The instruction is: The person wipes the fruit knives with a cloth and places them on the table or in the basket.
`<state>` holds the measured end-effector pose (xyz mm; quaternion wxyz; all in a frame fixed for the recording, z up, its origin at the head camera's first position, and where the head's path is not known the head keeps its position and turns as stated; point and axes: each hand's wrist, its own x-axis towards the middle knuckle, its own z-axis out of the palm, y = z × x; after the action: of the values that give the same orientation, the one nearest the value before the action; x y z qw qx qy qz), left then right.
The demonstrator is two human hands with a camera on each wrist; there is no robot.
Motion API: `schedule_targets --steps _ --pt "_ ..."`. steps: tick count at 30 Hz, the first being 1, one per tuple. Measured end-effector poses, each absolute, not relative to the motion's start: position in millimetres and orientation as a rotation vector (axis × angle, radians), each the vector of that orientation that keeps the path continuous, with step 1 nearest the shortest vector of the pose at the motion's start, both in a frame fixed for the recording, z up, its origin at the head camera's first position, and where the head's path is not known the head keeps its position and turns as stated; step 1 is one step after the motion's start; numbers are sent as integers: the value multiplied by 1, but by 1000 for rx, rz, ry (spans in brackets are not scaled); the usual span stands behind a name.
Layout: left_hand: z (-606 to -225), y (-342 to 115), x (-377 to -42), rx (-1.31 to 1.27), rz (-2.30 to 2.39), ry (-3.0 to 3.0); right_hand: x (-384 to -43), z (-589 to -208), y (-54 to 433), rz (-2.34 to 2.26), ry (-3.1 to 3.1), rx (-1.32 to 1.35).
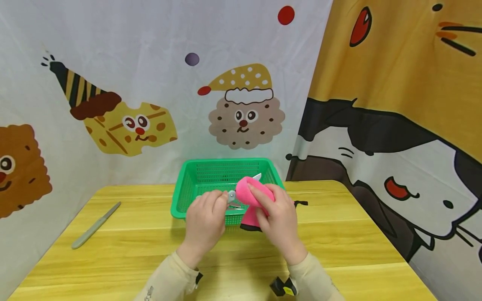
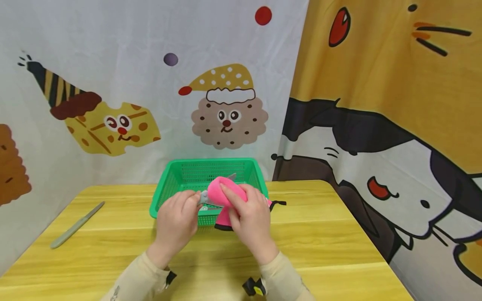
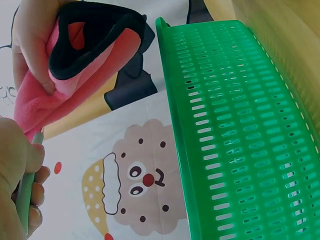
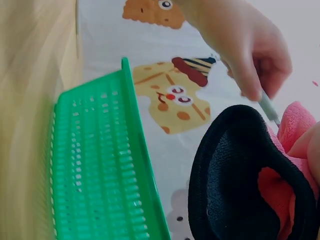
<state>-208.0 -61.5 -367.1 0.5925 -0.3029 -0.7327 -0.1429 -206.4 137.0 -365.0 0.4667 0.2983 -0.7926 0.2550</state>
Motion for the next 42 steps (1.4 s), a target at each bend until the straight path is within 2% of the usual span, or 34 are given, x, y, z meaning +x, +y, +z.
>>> schedule_targets --steps 28,42 --pt "-370 -66 -210 -704 -363 -1724 -213 -362 166 706 -1927 574" --pt "-368 -64 -210 -703 -366 -1724 -201 -361 147 695 -1877 798"
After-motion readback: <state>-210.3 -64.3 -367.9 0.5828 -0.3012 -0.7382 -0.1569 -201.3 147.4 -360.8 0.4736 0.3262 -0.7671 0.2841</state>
